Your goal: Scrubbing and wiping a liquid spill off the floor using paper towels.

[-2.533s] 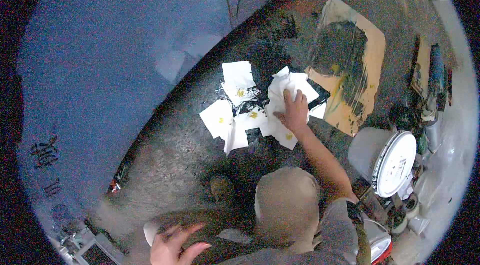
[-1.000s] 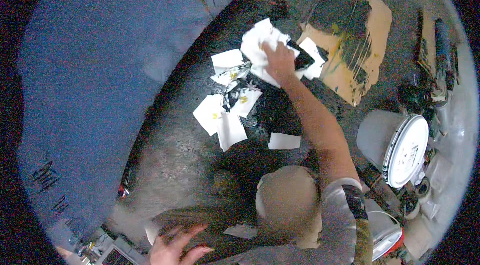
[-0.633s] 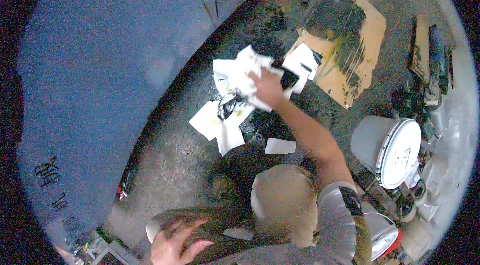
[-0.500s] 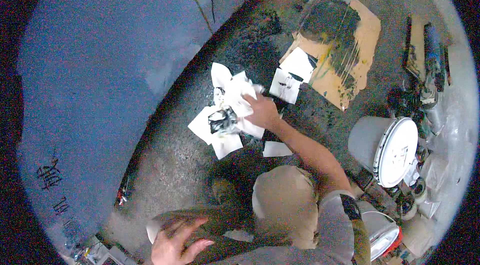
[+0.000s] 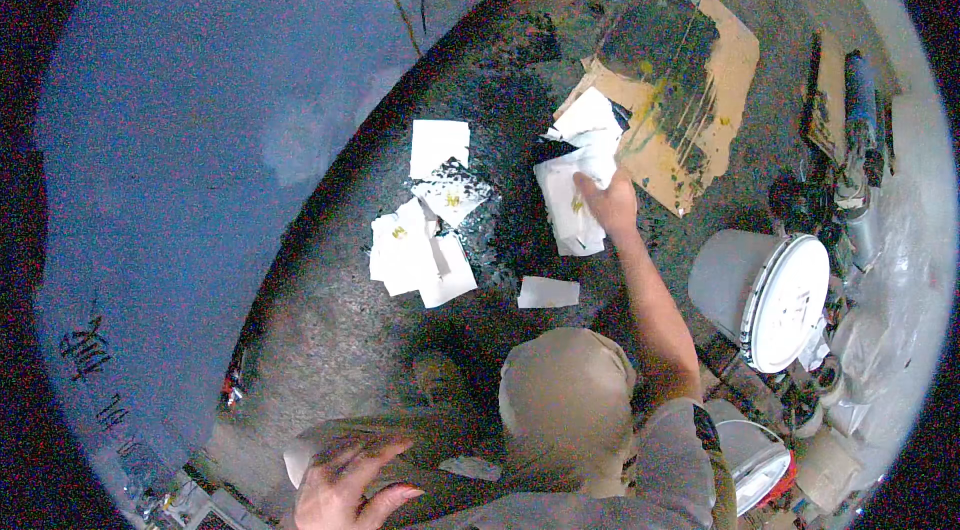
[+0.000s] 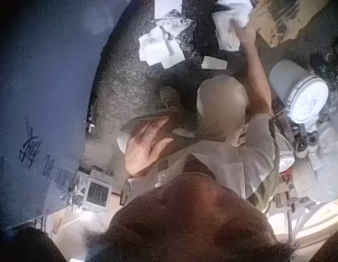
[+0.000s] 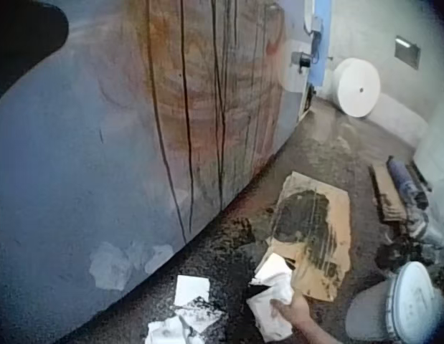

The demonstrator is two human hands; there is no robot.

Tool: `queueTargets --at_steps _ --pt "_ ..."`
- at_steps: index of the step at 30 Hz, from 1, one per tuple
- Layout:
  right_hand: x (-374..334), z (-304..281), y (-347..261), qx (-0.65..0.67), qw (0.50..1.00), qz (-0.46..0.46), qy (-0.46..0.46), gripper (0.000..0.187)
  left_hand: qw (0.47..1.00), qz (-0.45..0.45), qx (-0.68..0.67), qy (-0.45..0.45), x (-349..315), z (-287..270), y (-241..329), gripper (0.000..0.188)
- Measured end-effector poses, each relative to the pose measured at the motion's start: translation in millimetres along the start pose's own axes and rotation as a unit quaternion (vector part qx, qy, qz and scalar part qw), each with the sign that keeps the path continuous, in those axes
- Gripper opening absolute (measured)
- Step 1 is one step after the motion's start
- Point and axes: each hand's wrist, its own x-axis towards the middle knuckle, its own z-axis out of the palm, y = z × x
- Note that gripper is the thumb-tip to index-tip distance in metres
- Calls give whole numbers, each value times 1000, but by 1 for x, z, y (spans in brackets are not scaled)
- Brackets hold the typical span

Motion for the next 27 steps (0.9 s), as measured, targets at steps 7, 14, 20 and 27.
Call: queueTargets --at_steps 7,14,20,27 --pt "-8 10 0 -297 945 -134 25 82 1000 1 8 -2 6 2 10 51" --pt "-23 17 3 -257 959 -85 -85 80 1000 15 12 -3 13 5 28 52" --pt "-103 58 -25 -213 940 -213 -160 86 1000 2 23 -1 18 17 41 49" --pt "20 40 3 -188 969 -149 -59 78 999 0 40 1 22 34 45 49"
